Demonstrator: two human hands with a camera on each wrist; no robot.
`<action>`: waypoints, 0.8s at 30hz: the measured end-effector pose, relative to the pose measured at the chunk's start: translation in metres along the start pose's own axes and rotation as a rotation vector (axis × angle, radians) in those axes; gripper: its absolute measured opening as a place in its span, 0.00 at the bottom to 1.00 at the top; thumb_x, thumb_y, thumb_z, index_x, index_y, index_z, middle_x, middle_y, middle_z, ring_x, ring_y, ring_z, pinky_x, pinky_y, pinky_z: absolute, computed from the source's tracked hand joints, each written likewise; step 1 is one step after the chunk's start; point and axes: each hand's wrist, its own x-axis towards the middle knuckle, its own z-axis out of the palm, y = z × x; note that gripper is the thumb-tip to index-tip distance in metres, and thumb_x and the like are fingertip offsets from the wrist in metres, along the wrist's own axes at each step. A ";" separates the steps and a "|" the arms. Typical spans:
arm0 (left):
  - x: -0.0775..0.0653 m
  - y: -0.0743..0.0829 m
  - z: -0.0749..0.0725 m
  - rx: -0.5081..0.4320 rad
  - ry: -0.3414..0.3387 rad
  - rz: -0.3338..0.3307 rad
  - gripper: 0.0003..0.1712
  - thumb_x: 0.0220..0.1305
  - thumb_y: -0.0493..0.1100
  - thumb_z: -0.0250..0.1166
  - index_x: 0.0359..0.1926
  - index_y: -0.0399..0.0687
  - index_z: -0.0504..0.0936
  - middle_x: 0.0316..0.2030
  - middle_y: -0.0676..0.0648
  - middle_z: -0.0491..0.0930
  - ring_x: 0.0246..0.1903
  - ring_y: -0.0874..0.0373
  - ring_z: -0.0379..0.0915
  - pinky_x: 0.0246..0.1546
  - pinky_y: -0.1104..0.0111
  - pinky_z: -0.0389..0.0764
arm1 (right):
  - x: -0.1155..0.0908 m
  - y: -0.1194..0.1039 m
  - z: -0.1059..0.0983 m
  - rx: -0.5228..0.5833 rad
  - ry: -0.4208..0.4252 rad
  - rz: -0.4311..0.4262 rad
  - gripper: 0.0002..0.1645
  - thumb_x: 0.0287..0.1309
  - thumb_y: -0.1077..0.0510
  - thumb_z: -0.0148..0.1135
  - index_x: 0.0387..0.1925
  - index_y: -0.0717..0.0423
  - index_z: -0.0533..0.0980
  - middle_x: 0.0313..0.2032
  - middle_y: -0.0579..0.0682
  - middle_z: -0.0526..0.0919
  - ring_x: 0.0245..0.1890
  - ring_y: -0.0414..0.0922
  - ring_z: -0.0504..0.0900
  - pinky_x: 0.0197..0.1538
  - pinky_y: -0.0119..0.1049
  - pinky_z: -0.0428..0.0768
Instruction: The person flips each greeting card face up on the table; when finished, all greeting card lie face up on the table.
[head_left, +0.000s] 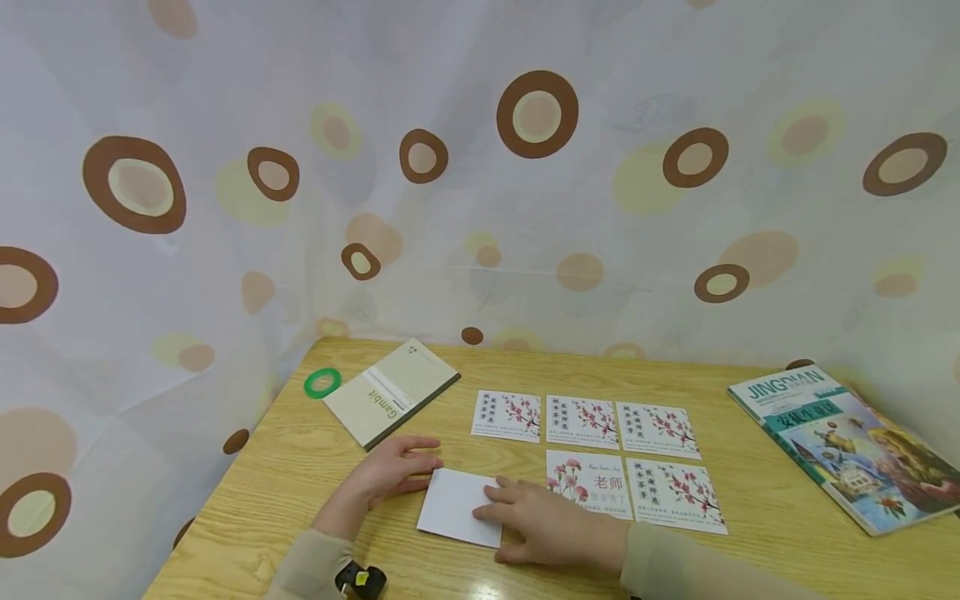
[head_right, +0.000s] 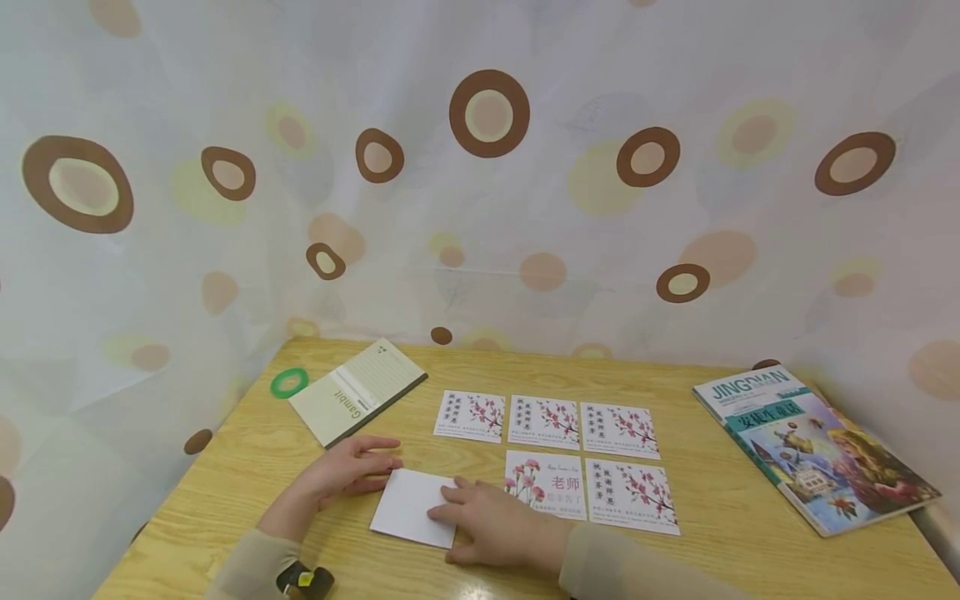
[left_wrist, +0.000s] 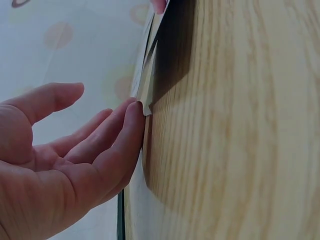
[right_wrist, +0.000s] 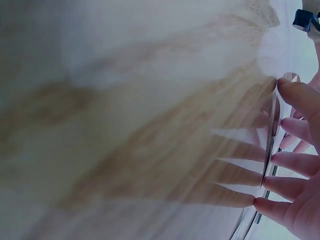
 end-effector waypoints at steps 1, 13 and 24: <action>0.000 0.000 0.000 0.002 0.000 -0.001 0.29 0.70 0.38 0.59 0.66 0.26 0.66 0.54 0.31 0.80 0.51 0.53 0.79 0.53 0.58 0.83 | 0.000 0.000 0.000 -0.003 0.007 -0.005 0.30 0.61 0.41 0.64 0.64 0.41 0.74 0.66 0.54 0.74 0.67 0.56 0.71 0.65 0.51 0.76; 0.001 -0.003 -0.003 -0.010 -0.022 0.014 0.30 0.71 0.38 0.59 0.67 0.26 0.64 0.56 0.30 0.79 0.52 0.55 0.79 0.54 0.60 0.83 | -0.004 0.003 -0.001 0.056 0.051 -0.024 0.26 0.66 0.45 0.61 0.63 0.43 0.75 0.65 0.53 0.76 0.66 0.56 0.73 0.64 0.48 0.76; 0.000 -0.006 -0.008 -0.030 -0.078 0.072 0.31 0.66 0.27 0.56 0.69 0.25 0.62 0.56 0.28 0.78 0.45 0.60 0.81 0.48 0.69 0.84 | -0.011 0.004 -0.007 0.098 0.102 -0.063 0.20 0.70 0.49 0.57 0.61 0.45 0.77 0.61 0.52 0.79 0.64 0.55 0.76 0.63 0.48 0.78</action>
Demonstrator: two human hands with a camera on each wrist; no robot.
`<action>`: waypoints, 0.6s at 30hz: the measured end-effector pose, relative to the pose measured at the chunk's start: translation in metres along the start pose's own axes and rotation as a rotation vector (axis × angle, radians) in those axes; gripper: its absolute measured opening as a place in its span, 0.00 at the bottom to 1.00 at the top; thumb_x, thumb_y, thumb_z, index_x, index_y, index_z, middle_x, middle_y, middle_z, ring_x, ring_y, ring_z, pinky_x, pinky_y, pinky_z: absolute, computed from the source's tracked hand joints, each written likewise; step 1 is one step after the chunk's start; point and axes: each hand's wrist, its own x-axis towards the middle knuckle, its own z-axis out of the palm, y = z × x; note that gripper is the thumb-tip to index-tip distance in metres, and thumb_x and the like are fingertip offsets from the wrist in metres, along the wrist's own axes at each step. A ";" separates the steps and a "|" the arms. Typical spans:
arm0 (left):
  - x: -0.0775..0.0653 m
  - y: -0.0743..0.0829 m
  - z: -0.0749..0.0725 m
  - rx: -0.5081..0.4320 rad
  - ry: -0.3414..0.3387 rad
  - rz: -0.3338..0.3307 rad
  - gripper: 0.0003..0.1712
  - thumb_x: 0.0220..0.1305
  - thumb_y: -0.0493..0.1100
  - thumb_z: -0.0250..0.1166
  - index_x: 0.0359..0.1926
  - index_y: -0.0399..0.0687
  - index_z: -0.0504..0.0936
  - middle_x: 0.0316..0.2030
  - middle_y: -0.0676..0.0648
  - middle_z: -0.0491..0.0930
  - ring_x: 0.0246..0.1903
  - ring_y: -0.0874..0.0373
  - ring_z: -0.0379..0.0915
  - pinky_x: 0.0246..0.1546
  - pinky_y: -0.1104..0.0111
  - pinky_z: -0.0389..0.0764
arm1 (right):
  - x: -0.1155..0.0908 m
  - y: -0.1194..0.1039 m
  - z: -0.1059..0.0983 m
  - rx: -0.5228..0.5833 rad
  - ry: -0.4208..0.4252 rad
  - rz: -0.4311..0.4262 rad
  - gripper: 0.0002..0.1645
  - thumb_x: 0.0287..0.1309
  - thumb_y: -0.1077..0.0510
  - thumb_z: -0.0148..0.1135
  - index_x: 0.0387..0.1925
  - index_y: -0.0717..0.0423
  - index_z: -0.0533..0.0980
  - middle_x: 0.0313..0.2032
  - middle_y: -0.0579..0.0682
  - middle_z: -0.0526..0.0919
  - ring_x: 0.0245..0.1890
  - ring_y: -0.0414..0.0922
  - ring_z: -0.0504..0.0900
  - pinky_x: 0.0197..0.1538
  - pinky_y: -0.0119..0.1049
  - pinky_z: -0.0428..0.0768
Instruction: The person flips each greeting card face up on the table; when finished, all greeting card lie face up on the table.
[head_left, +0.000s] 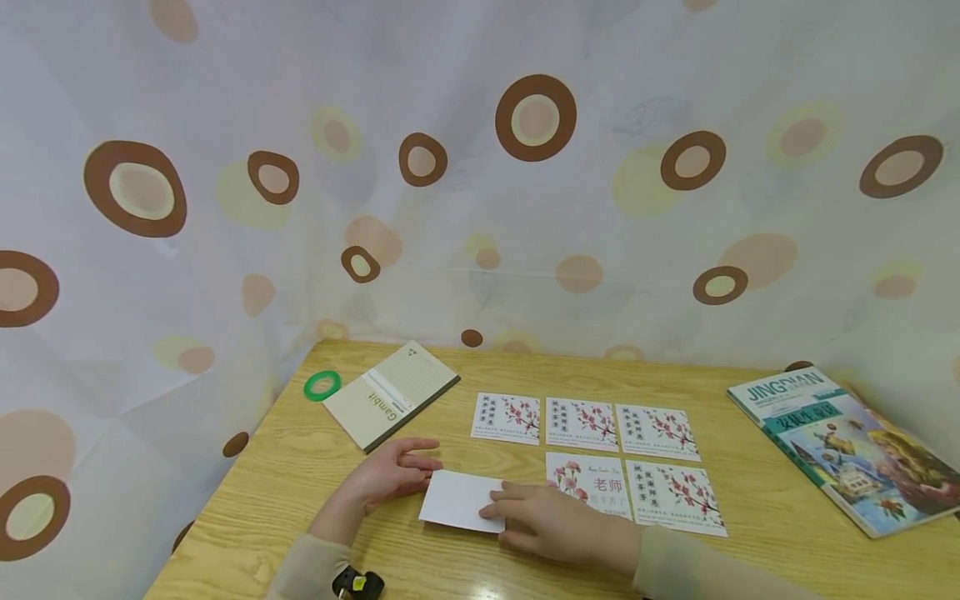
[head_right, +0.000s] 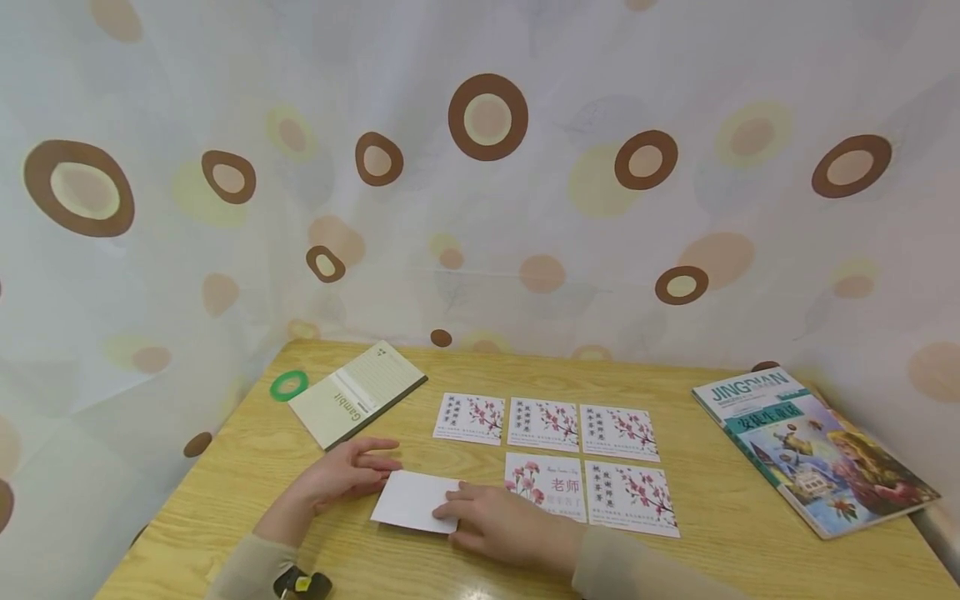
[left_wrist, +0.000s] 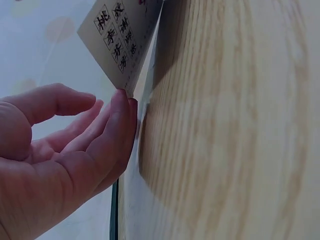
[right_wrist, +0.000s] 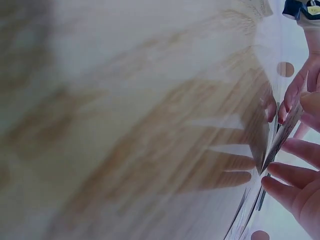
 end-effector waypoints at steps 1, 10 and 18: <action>0.000 0.000 0.000 -0.002 -0.001 0.001 0.31 0.65 0.26 0.55 0.69 0.25 0.61 0.56 0.28 0.78 0.44 0.61 0.81 0.47 0.69 0.84 | -0.001 0.000 0.000 -0.005 0.011 -0.012 0.20 0.70 0.49 0.57 0.60 0.45 0.77 0.61 0.52 0.79 0.63 0.55 0.76 0.63 0.47 0.78; 0.001 -0.001 -0.001 0.015 -0.024 0.033 0.32 0.64 0.24 0.57 0.68 0.25 0.62 0.56 0.26 0.76 0.49 0.56 0.81 0.50 0.67 0.83 | -0.005 0.005 0.001 0.018 0.077 -0.018 0.18 0.71 0.53 0.55 0.59 0.44 0.78 0.59 0.50 0.81 0.61 0.51 0.79 0.62 0.46 0.79; 0.001 -0.004 -0.002 0.040 -0.044 0.082 0.32 0.64 0.26 0.60 0.67 0.23 0.63 0.55 0.25 0.76 0.55 0.45 0.79 0.49 0.68 0.83 | -0.007 0.006 -0.003 0.000 0.185 -0.051 0.17 0.71 0.56 0.55 0.57 0.44 0.80 0.55 0.46 0.84 0.56 0.43 0.82 0.59 0.40 0.81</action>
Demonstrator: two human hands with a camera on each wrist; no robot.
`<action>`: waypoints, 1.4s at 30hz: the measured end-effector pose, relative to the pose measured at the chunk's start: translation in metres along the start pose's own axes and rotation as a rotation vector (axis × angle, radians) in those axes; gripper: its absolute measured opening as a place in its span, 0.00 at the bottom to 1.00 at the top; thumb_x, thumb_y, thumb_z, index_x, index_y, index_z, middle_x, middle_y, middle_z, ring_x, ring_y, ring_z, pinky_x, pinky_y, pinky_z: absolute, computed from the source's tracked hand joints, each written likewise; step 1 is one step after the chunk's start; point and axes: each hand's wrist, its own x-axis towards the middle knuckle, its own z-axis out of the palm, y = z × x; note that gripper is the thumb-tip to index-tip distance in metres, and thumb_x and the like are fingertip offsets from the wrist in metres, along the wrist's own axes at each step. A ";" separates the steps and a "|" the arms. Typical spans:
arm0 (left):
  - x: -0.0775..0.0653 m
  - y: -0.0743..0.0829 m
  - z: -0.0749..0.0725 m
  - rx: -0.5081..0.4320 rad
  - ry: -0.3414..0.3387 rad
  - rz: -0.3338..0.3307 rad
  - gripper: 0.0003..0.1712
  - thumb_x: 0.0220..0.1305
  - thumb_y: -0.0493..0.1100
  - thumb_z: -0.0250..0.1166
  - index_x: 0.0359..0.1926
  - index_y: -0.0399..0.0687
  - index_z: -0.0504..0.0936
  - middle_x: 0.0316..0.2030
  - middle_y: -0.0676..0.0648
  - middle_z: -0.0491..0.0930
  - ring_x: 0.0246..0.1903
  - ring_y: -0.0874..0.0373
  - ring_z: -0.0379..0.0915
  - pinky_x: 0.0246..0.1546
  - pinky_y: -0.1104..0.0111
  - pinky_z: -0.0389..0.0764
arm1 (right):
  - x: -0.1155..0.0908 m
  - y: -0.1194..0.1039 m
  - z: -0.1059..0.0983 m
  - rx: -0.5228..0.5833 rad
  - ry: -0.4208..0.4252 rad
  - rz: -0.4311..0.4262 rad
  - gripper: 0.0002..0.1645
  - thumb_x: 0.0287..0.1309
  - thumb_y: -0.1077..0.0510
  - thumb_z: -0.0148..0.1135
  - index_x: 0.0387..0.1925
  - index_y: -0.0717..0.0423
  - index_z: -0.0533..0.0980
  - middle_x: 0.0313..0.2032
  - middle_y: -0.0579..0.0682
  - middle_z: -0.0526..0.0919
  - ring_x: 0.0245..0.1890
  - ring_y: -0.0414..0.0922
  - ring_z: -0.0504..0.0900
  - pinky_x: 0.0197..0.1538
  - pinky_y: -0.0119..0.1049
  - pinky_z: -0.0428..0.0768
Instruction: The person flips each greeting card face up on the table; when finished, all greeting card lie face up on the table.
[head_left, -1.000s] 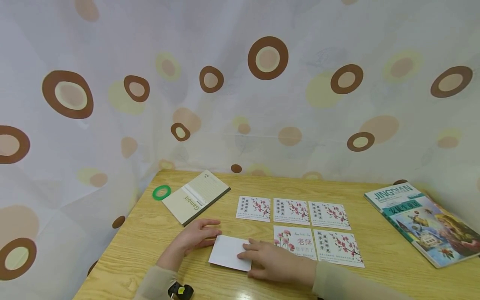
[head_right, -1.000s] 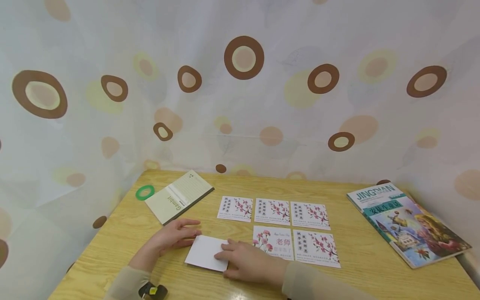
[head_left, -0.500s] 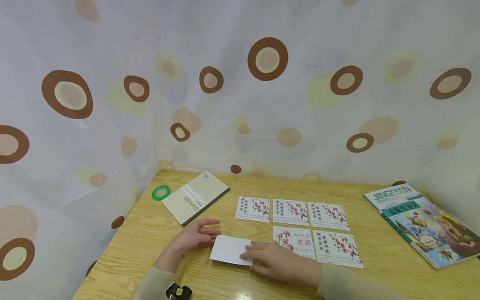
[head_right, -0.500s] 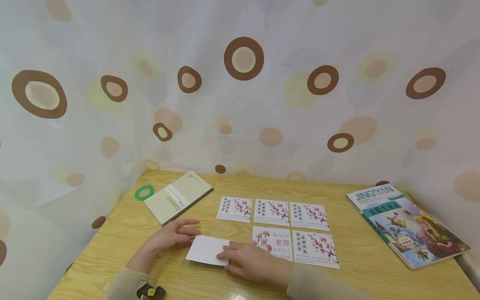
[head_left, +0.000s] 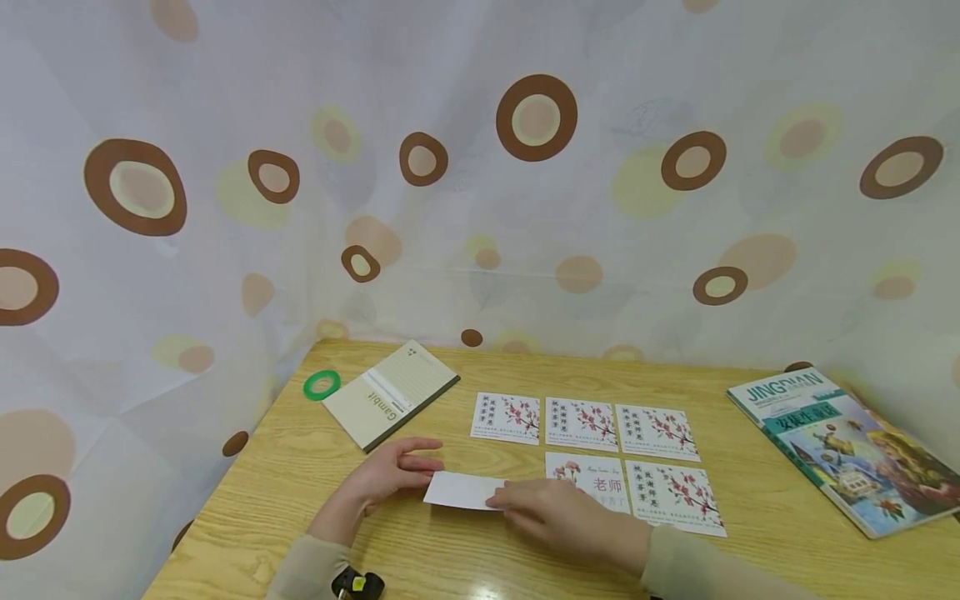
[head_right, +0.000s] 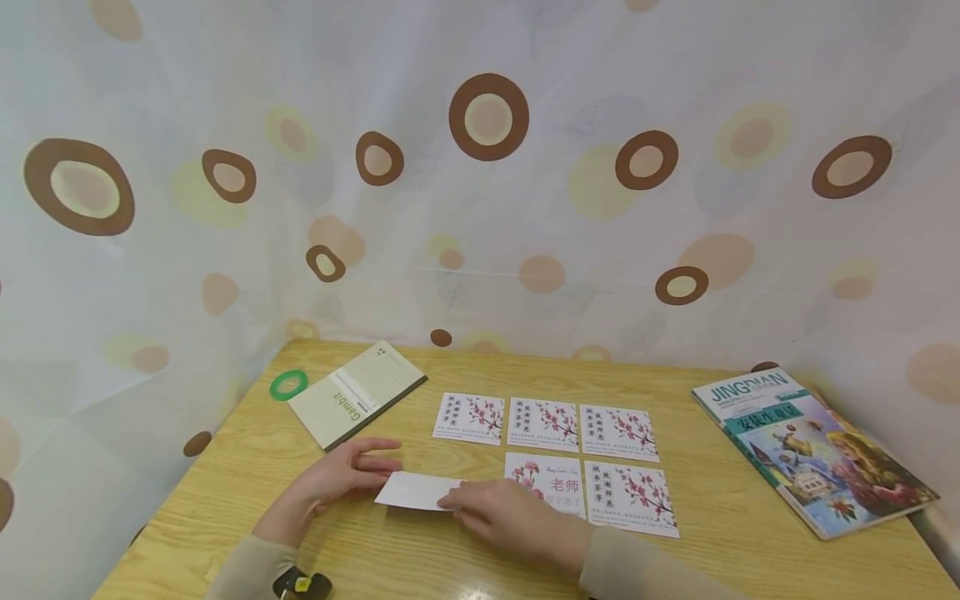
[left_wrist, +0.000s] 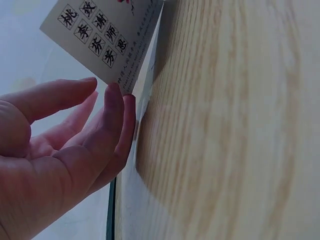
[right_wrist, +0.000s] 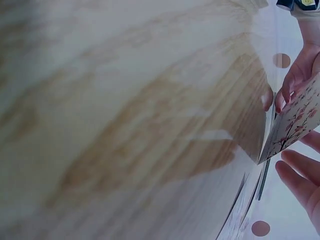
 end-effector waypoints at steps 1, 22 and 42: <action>0.000 0.000 0.000 0.003 -0.002 0.001 0.32 0.64 0.26 0.60 0.67 0.24 0.63 0.55 0.25 0.76 0.55 0.45 0.78 0.49 0.68 0.83 | 0.000 0.000 0.000 -0.007 0.019 -0.016 0.17 0.70 0.57 0.55 0.56 0.45 0.80 0.54 0.46 0.85 0.55 0.42 0.83 0.58 0.38 0.81; 0.000 0.001 0.003 -0.011 -0.005 -0.020 0.27 0.67 0.32 0.61 0.64 0.26 0.68 0.54 0.28 0.79 0.50 0.51 0.81 0.51 0.64 0.84 | 0.003 0.006 -0.003 0.005 0.233 -0.014 0.17 0.63 0.64 0.63 0.52 0.51 0.83 0.46 0.45 0.89 0.44 0.39 0.87 0.47 0.29 0.85; 0.000 0.001 0.004 -0.109 0.023 -0.084 0.09 0.68 0.32 0.60 0.46 0.32 0.79 0.37 0.52 0.83 0.39 0.64 0.79 0.47 0.70 0.84 | 0.010 0.002 -0.003 0.376 0.277 0.201 0.16 0.63 0.72 0.58 0.51 0.65 0.81 0.43 0.61 0.88 0.32 0.41 0.88 0.36 0.24 0.84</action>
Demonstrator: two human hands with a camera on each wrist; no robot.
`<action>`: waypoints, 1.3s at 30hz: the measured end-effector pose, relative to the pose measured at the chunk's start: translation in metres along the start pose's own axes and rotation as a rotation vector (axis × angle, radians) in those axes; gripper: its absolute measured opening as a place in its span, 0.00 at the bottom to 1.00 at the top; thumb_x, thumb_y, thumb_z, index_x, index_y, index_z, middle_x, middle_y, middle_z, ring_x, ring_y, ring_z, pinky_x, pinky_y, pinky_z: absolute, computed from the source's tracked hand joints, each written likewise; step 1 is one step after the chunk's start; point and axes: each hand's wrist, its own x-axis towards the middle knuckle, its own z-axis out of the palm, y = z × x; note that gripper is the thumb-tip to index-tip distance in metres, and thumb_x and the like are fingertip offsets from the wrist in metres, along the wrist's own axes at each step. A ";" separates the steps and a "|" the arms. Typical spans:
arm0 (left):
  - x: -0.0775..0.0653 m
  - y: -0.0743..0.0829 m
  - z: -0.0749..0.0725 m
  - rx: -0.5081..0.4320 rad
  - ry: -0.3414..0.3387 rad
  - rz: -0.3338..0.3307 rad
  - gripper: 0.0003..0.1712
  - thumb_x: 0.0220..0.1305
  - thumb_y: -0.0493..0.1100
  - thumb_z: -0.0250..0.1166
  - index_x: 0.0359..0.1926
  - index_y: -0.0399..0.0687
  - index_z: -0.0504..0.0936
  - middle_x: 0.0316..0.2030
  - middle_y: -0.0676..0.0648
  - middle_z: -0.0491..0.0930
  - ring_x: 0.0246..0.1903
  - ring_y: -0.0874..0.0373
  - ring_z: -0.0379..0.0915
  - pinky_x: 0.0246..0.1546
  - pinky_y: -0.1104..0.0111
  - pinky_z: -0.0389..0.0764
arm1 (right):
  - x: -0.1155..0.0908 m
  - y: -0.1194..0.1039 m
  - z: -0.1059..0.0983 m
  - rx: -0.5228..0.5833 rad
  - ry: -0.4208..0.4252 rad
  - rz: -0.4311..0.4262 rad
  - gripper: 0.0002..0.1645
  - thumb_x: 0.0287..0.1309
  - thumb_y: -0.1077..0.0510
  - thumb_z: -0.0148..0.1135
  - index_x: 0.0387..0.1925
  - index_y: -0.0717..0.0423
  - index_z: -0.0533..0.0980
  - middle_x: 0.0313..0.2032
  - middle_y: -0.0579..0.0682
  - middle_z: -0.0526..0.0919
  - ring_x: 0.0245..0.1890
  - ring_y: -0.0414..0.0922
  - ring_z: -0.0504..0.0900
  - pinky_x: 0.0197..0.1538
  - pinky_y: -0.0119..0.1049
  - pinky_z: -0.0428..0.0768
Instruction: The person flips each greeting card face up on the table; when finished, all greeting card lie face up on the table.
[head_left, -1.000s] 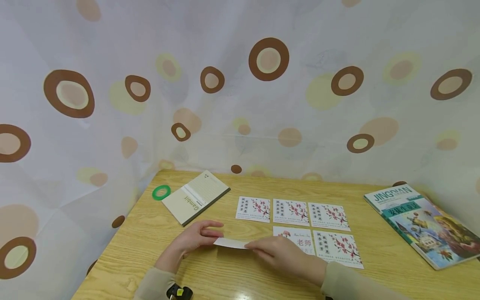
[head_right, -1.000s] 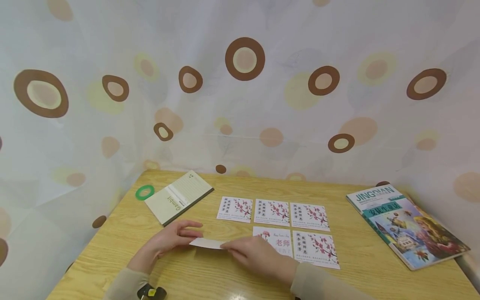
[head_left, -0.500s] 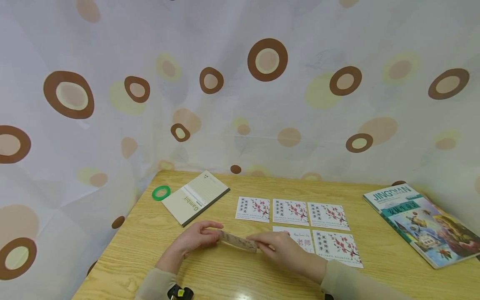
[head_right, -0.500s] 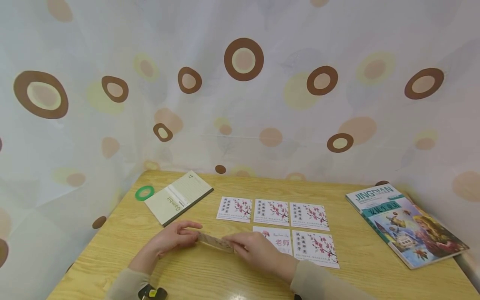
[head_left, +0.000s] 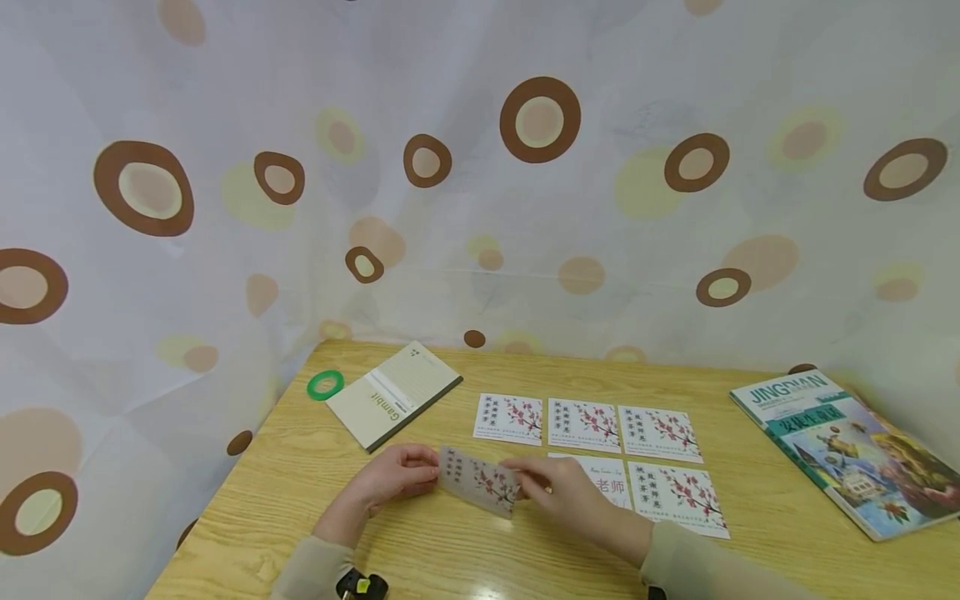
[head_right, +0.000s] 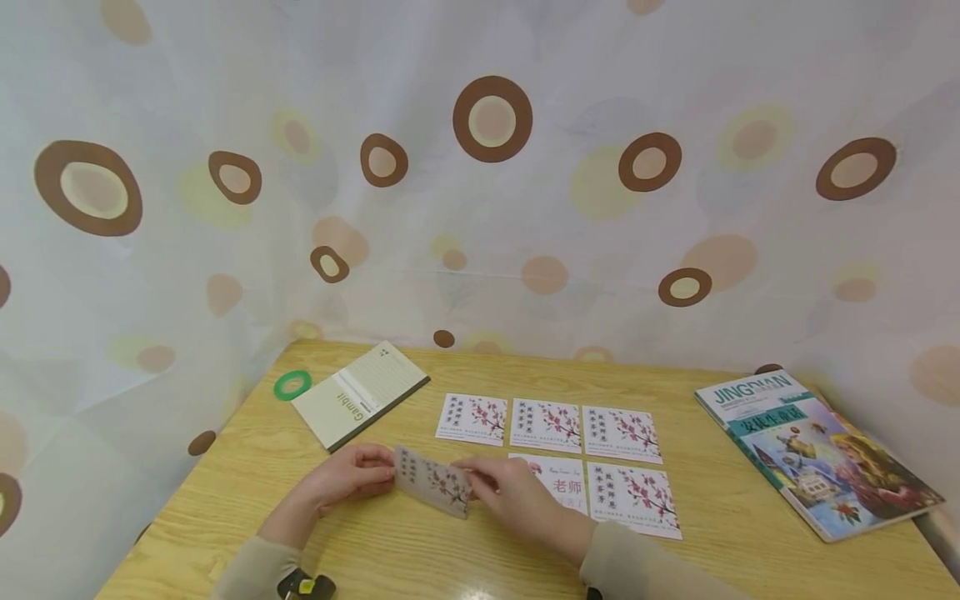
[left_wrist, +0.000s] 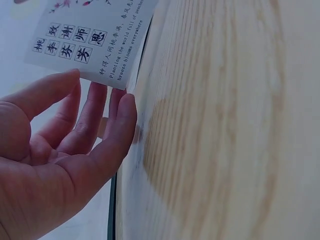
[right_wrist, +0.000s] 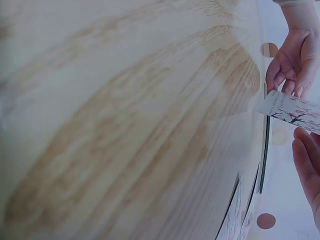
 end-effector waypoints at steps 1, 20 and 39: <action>0.000 0.001 0.001 0.007 0.002 -0.002 0.10 0.68 0.33 0.60 0.47 0.31 0.79 0.36 0.52 0.83 0.39 0.64 0.79 0.46 0.69 0.84 | 0.000 0.000 0.000 0.008 0.004 0.016 0.16 0.63 0.72 0.57 0.52 0.64 0.81 0.41 0.61 0.88 0.31 0.41 0.88 0.36 0.25 0.85; 0.004 -0.002 0.019 0.025 0.087 -0.009 0.15 0.68 0.35 0.61 0.53 0.34 0.75 0.37 0.50 0.85 0.35 0.61 0.81 0.39 0.69 0.85 | 0.002 0.011 -0.010 0.144 0.060 0.248 0.15 0.68 0.66 0.56 0.54 0.59 0.79 0.30 0.52 0.86 0.25 0.49 0.85 0.31 0.36 0.87; 0.007 0.001 0.036 0.064 0.102 -0.006 0.16 0.66 0.33 0.62 0.53 0.32 0.75 0.35 0.46 0.83 0.32 0.58 0.82 0.35 0.65 0.87 | 0.007 0.024 -0.014 0.140 0.147 0.459 0.15 0.58 0.68 0.65 0.48 0.58 0.80 0.41 0.55 0.80 0.24 0.44 0.85 0.27 0.34 0.85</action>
